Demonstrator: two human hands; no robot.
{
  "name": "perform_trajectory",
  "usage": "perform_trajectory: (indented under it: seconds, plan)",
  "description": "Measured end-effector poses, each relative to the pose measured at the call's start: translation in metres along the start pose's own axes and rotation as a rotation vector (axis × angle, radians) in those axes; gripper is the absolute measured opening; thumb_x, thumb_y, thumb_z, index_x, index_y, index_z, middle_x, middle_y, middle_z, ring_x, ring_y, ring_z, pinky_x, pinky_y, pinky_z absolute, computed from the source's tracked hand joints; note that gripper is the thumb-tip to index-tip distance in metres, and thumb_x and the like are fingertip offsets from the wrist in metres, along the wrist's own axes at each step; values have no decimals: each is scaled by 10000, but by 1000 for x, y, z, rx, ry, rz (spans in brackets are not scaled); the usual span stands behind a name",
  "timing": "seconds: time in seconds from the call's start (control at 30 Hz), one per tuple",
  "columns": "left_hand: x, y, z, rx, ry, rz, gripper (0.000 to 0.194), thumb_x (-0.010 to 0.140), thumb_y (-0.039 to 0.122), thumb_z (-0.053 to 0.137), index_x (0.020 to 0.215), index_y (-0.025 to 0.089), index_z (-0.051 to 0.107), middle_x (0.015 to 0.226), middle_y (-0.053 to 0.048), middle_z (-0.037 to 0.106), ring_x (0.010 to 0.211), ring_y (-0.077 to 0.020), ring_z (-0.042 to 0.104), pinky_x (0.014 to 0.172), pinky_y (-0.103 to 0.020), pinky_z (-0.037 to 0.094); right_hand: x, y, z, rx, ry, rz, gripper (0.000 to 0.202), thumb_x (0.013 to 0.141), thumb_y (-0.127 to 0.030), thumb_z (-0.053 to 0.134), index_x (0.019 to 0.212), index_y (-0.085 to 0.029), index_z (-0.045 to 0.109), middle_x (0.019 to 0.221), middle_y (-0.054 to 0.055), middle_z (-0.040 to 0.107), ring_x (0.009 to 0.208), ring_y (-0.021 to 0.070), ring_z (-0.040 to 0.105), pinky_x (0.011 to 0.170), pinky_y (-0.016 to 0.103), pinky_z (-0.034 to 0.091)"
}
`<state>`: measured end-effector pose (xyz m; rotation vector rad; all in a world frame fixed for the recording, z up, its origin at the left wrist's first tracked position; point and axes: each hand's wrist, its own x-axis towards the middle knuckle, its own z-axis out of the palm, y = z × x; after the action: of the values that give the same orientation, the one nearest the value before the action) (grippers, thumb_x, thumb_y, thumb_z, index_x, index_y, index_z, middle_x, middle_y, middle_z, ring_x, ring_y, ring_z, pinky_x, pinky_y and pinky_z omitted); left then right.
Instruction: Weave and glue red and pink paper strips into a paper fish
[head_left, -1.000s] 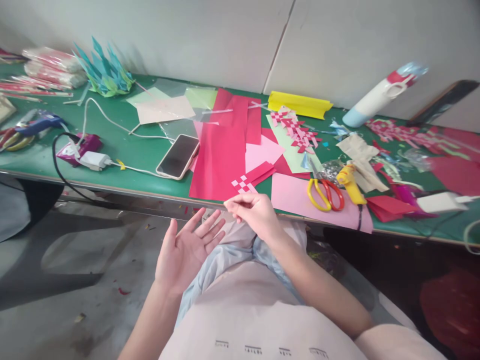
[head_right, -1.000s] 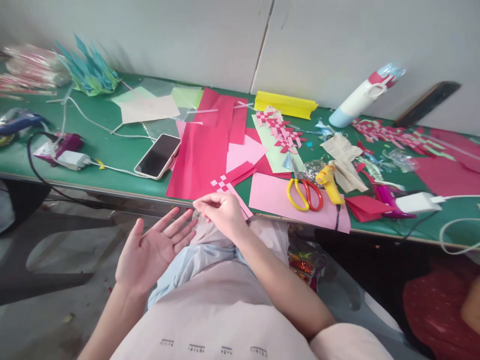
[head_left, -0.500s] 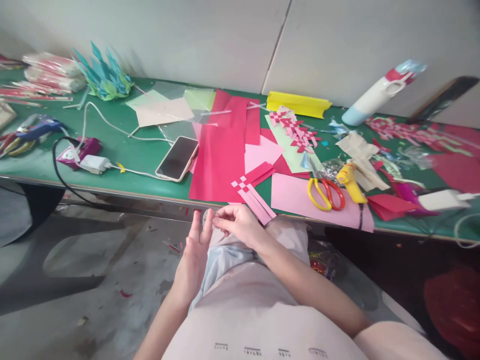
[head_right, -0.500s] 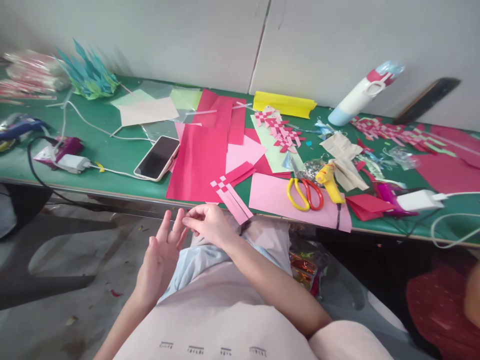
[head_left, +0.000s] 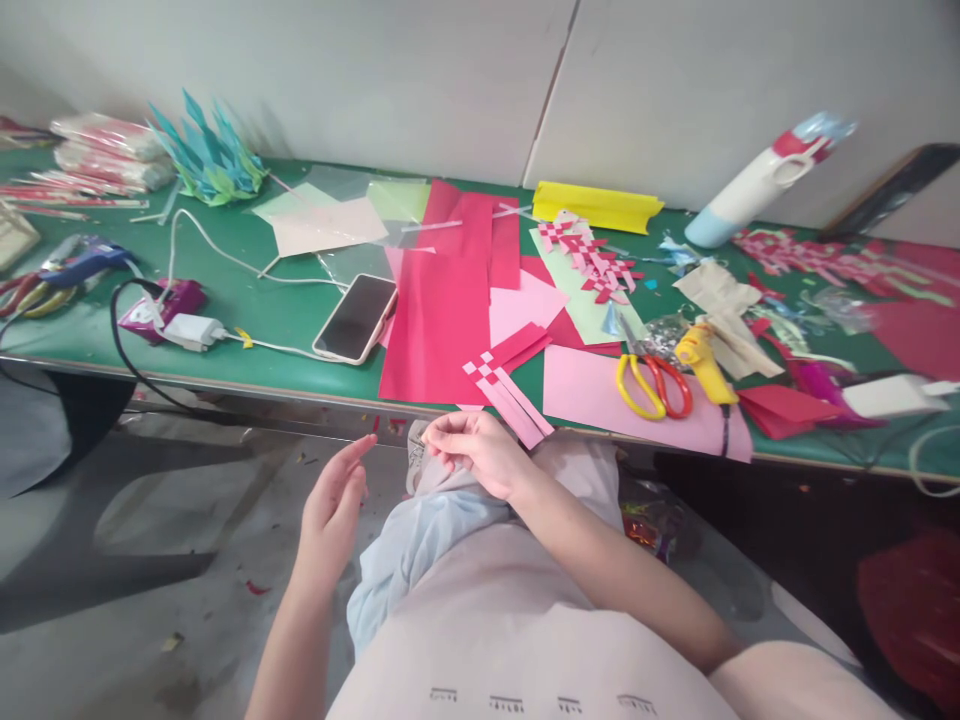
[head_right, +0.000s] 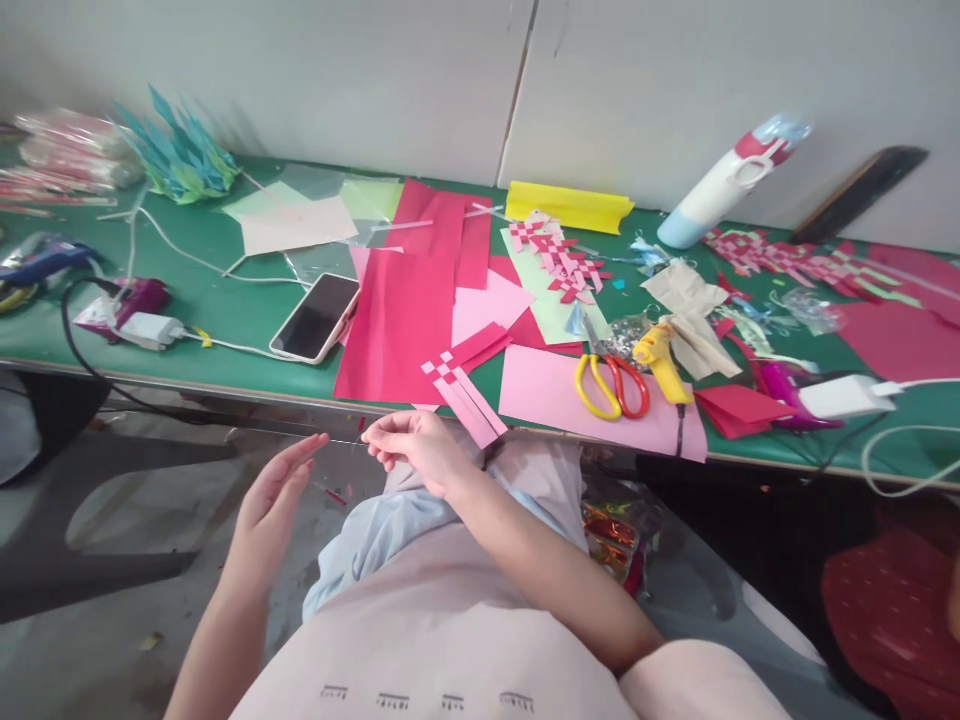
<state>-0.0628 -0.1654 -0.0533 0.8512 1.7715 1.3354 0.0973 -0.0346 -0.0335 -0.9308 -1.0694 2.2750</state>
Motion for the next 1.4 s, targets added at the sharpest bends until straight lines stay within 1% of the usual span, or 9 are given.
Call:
perform_trajectory:
  seconds: [0.13, 0.23, 0.43, 0.67, 0.83, 1.0, 1.13, 1.23, 1.4]
  plan:
    - [0, -2, 9, -131, -118, -70, 369, 880, 413, 558, 1175, 216, 657, 1300, -85, 630, 1263, -271, 523, 1093, -437, 371, 1, 5, 4, 111, -27, 48, 197, 644, -306, 820, 708, -135, 744, 663, 17, 690, 559, 69, 593, 556, 180, 496]
    - [-1, 0, 17, -216, -122, -76, 366, 873, 400, 574, 1164, 195, 663, 1279, -100, 640, 1220, -280, 558, 1074, -444, 394, 0, 9, 7, 172, -41, 74, 219, 680, -307, 807, 791, -125, 760, 725, 43, 726, 644, 98, 667, 645, 196, 546]
    - [-1, 12, 18, -125, 11, 46, 346, 882, 399, 561, 1148, 201, 663, 1204, -93, 667, 1100, -251, 621, 985, -403, 475, -2, 12, 14, 225, -99, 110, 221, 807, -291, 711, 923, -109, 757, 886, 96, 768, 828, 152, 729, 815, 240, 558]
    - [-2, 21, 25, 403, 253, 299, 421, 729, 386, 740, 1130, 272, 678, 1067, -69, 645, 940, -254, 599, 931, -427, 463, -2, 14, 19, 265, -117, 174, 323, 927, -351, 560, 975, -87, 741, 968, 150, 756, 899, 185, 721, 937, 334, 510]
    - [0, 20, 28, 455, 312, 333, 206, 753, 371, 721, 946, 303, 745, 935, -52, 676, 923, -264, 596, 950, -413, 434, -1, 18, 19, 293, -125, 227, 407, 972, -386, 455, 978, -96, 741, 997, 139, 749, 950, 180, 699, 977, 331, 481]
    - [6, 16, 16, 387, 222, 342, 140, 779, 333, 680, 881, 328, 776, 858, -26, 724, 827, -232, 628, 855, -370, 481, -1, 13, 16, 306, -181, 323, 559, 1014, -447, 290, 1002, -104, 731, 1058, 143, 735, 986, 181, 691, 1012, 342, 445]
    - [7, 19, 5, 345, 178, 350, 124, 788, 313, 664, 854, 303, 767, 876, -14, 734, 835, -219, 648, 841, -339, 496, -2, 9, 14, 343, -250, 380, 606, 1000, -504, 260, 1060, -90, 699, 1146, 174, 704, 1048, 212, 678, 1038, 367, 419]
    - [7, 19, -3, 419, 296, 355, 129, 822, 328, 630, 837, 261, 740, 862, -22, 725, 823, -207, 651, 823, -328, 500, -3, 8, 15, 385, -293, 379, 590, 987, -519, 273, 1167, -94, 641, 1200, 187, 679, 1081, 231, 670, 1048, 387, 411]
    - [10, 4, -32, 374, 637, 225, 266, 810, 436, 635, 888, 193, 711, 833, -52, 701, 761, -199, 646, 789, -352, 520, -5, 6, 21, 381, -283, 362, 579, 985, -517, 241, 1239, -115, 572, 1346, 189, 586, 1101, 239, 662, 1034, 405, 429]
